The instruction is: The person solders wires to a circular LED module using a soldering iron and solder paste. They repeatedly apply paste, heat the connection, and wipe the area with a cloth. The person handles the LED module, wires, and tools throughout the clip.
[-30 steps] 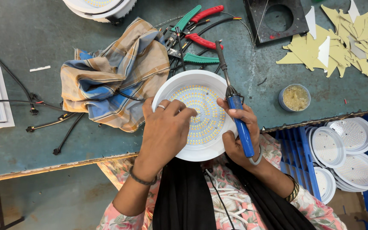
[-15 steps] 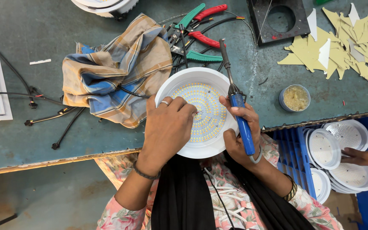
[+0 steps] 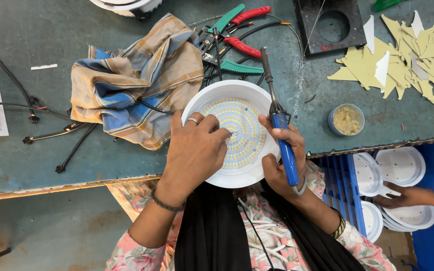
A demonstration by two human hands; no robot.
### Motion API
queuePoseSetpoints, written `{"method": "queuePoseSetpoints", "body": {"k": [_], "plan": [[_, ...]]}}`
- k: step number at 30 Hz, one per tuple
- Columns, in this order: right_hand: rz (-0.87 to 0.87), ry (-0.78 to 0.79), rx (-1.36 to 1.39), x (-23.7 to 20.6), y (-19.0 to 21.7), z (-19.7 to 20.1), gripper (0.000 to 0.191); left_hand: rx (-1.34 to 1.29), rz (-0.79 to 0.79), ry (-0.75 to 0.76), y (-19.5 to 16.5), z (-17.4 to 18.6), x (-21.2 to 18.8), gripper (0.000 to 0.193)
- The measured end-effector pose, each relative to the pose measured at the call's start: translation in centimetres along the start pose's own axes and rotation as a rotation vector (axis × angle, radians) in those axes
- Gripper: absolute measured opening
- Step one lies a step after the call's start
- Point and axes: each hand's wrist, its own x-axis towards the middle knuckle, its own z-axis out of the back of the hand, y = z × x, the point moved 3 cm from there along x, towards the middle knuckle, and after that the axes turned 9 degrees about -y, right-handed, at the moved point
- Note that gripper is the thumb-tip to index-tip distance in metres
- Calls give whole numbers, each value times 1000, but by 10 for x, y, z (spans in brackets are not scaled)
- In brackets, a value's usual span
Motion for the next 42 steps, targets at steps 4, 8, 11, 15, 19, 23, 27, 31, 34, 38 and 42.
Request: {"method": "queuePoseSetpoints", "body": {"k": [4, 8, 11, 15, 19, 23, 27, 31, 34, 38, 42], "plan": [[-6, 7, -15, -2, 0, 0, 59, -45, -32, -6, 2, 2, -2, 11], [-4, 8, 1, -2, -1, 0, 59, -67, 11, -18, 2, 0, -3, 8], [1, 8, 3, -2, -2, 0, 59, -91, 88, -22, 2, -2, -1, 5], [15, -14, 14, -2, -3, -1, 60, -7, 78, -42, -4, -4, 1, 6], [19, -18, 14, -2, -3, -1, 61, 26, 61, 31, -8, -10, 3, 14], [50, -13, 0, -2, -3, -1, 61, -6, 52, 55, -5, -12, 2, 16], [66, -13, -20, -1, -2, -1, 60, -66, -39, 45, 1, -7, -2, 21], [61, -19, -7, -1, -2, -1, 60, -90, -6, 66, 5, -9, -2, 23], [58, -20, 4, -2, -3, -1, 60, -64, 16, 85, 3, -12, -1, 21], [44, -22, 27, -2, -4, -1, 60, -30, 11, 87, 1, -12, 0, 18], [68, -34, 24, -3, -5, -2, 61, -1, 12, 85, 0, -11, 3, 13]]}}
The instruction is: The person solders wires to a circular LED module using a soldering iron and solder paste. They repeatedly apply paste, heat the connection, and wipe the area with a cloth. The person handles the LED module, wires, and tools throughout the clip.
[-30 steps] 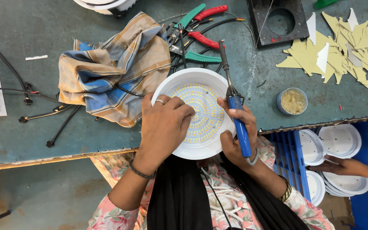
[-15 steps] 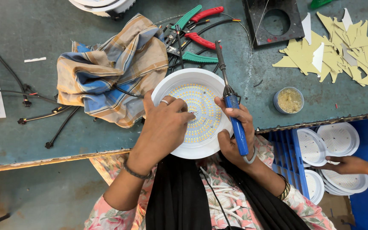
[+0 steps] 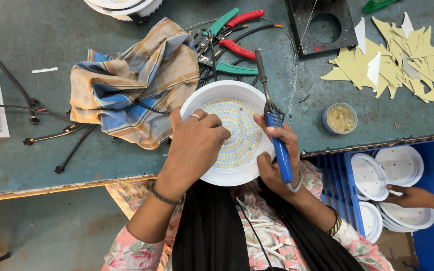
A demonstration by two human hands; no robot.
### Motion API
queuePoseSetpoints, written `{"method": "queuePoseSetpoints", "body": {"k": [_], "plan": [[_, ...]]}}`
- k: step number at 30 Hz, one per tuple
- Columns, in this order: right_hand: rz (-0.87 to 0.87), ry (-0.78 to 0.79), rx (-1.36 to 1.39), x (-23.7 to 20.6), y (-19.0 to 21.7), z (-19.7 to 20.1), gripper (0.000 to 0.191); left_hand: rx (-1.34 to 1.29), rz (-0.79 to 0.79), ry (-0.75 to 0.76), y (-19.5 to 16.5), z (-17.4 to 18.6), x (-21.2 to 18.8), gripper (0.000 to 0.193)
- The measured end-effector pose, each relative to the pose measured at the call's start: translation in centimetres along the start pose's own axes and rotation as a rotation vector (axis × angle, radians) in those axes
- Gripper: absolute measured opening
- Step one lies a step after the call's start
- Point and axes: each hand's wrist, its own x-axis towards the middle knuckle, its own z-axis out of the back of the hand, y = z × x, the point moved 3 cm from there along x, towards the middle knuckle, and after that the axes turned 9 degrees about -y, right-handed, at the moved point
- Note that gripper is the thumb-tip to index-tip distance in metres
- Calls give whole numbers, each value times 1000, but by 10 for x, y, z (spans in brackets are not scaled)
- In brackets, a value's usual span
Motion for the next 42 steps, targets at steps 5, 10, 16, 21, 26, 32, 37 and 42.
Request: {"method": "queuePoseSetpoints", "body": {"k": [5, 10, 16, 21, 26, 32, 37, 42], "plan": [[-23, 3, 6, 0, 0, 1, 61, 23, -4, 18, -2, 0, 5, 7], [-115, 24, 69, 4, 8, 1, 57, 92, -12, 28, -5, 0, 6, 10], [-106, 114, -23, 22, 23, 5, 56, 102, -13, 62, -6, 0, 6, 11], [49, 281, -223, 35, 35, -4, 59, 151, -20, 68, -5, -3, 5, 11], [130, 360, -254, 46, 38, -17, 61, 165, -22, 41, -4, -4, 4, 13], [-19, 377, -206, 50, 41, -20, 62, 182, -17, 53, -3, -5, 4, 14], [-74, 338, -165, 49, 44, -22, 62, 177, -7, 54, -3, -5, 5, 14], [-149, 338, -162, 42, 38, -20, 61, 164, -1, 60, -4, -5, 7, 13]]}}
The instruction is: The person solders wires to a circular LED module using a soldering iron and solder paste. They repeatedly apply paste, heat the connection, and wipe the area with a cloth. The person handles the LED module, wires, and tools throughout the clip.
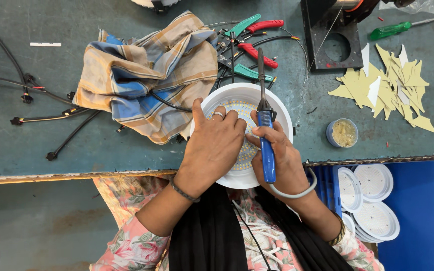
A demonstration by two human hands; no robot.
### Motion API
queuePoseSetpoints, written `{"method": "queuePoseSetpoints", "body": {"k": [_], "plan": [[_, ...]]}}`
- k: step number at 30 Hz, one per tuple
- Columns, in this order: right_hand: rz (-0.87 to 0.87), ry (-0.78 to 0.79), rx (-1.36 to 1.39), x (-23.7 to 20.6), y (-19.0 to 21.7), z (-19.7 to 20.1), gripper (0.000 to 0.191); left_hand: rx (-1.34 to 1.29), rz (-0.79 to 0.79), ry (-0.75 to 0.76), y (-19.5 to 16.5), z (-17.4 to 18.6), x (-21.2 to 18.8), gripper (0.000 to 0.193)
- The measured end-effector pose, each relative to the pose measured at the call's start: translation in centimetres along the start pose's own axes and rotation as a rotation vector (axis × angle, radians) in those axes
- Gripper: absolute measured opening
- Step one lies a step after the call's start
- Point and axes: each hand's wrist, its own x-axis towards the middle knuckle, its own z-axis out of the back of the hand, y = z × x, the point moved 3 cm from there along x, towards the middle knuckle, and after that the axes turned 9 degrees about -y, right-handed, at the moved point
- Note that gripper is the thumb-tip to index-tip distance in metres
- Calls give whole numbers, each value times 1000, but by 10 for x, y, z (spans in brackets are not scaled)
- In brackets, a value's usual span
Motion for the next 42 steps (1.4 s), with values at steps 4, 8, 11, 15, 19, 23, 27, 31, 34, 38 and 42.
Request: {"method": "queuePoseSetpoints", "body": {"k": [4, 8, 11, 15, 19, 23, 27, 31, 34, 38, 42], "plan": [[-32, -103, 153, -11, -14, 16, 56, -36, -8, 16, 2, 3, 0, 10], [20, -381, 206, -30, -38, 52, 63, -98, -1, -26, 2, 7, -3, 7], [12, -502, -51, -46, -62, 83, 75, -127, 5, -30, 2, 8, -4, 8], [-139, -529, -79, -69, -100, 105, 84, -92, 0, -65, -1, 9, -2, 8], [-287, -515, 67, -83, -132, 103, 89, -56, 16, -31, -4, 7, -1, 10], [-263, -576, 93, -77, -142, 93, 87, -33, 28, -24, -5, 5, -1, 13], [-227, -595, 247, -64, -118, 88, 88, -87, 15, -71, -4, 10, -2, 11], [-23, -380, 331, -51, -65, 79, 96, -120, 19, -89, -1, 12, -4, 7], [1, -246, 380, -34, -34, 63, 94, -133, 10, -88, 2, 14, -5, 8], [-41, -78, 225, -10, -13, 46, 86, -147, 16, -67, 4, 13, -2, 11], [-43, 53, 83, 2, -1, 34, 84, -136, 21, -78, 7, 12, -2, 8]]}}
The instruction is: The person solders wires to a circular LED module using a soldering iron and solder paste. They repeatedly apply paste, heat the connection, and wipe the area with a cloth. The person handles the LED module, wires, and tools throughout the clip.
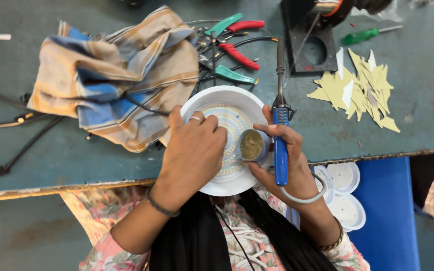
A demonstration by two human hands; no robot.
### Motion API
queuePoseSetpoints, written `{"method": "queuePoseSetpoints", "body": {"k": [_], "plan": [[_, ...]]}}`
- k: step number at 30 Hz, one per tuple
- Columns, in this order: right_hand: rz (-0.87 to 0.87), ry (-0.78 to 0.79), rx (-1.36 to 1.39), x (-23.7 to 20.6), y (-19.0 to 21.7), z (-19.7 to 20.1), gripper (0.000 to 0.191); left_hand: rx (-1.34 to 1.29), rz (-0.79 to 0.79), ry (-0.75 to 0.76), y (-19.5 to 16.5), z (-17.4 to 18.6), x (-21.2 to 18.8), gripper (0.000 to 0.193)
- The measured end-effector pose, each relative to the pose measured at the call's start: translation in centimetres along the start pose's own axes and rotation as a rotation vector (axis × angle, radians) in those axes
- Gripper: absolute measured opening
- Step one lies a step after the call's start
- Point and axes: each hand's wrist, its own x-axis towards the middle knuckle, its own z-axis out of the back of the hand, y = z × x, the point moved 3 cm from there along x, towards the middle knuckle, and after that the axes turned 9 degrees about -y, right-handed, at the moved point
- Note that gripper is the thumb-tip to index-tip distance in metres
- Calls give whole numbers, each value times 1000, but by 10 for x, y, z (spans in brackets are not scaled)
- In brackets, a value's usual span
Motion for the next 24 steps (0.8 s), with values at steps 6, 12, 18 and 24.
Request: {"method": "queuePoseSetpoints", "body": {"k": [6, 12, 18, 24], "plan": [[-9, 73, 0, 7, 2, -12, 85, -35, 24, 6, 5, -5, -1, 9], [31, 61, -28, 9, 1, -18, 89, -67, 26, 32, 8, -5, 0, 11], [10, 92, 12, 9, 1, -19, 88, -81, 31, 35, 9, -4, 0, 11], [-8, 98, 36, 10, 0, -24, 87, -74, 36, 43, 9, -4, -1, 9]]}}
